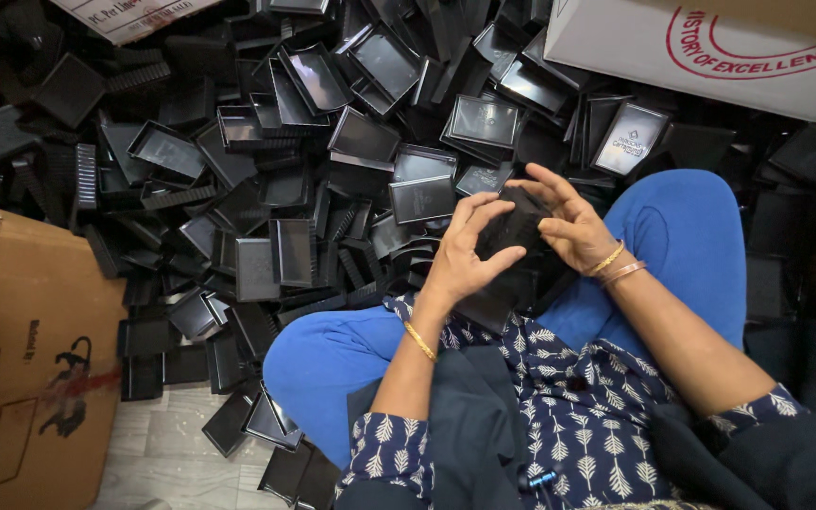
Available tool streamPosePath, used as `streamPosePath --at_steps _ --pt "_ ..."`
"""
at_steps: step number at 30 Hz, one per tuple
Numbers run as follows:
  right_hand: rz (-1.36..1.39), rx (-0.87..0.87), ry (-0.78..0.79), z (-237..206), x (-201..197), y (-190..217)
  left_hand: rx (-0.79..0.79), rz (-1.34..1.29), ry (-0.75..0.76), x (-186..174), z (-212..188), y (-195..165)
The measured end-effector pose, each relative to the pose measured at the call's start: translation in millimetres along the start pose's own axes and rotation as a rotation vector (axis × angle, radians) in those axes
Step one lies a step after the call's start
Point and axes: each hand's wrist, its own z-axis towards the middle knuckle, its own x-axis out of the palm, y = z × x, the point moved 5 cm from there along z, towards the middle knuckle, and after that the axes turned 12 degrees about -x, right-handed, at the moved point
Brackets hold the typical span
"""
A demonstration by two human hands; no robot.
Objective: The person sits cross-legged on the floor and repeatedly picks up small black plastic cases from a large pile, opens them, and places them back into the pile. The person continues this repetitive handling throughout the clip.
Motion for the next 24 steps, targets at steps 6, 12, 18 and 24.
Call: streamPosePath --at_steps 6,12,18,24 --pt "-0.069 -0.096 0.046 -2.3 -2.0 -0.9 0.003 -0.011 0.012 -0.6 1.6 -4.3" --pt "0.049 -0.107 -0.094 -1.8 -17.3 0.3 0.069 0.097 -0.006 2.2 1.7 -9.5" --pt "0.105 -0.045 -0.15 0.2 -25.1 -4.6 0.211 0.249 -0.26 2.4 -3.3 -9.4" --pt "-0.492 -0.144 -0.061 -9.5 -38.2 -2.0 -0.19 0.033 -0.101 -4.1 1.7 14.2"
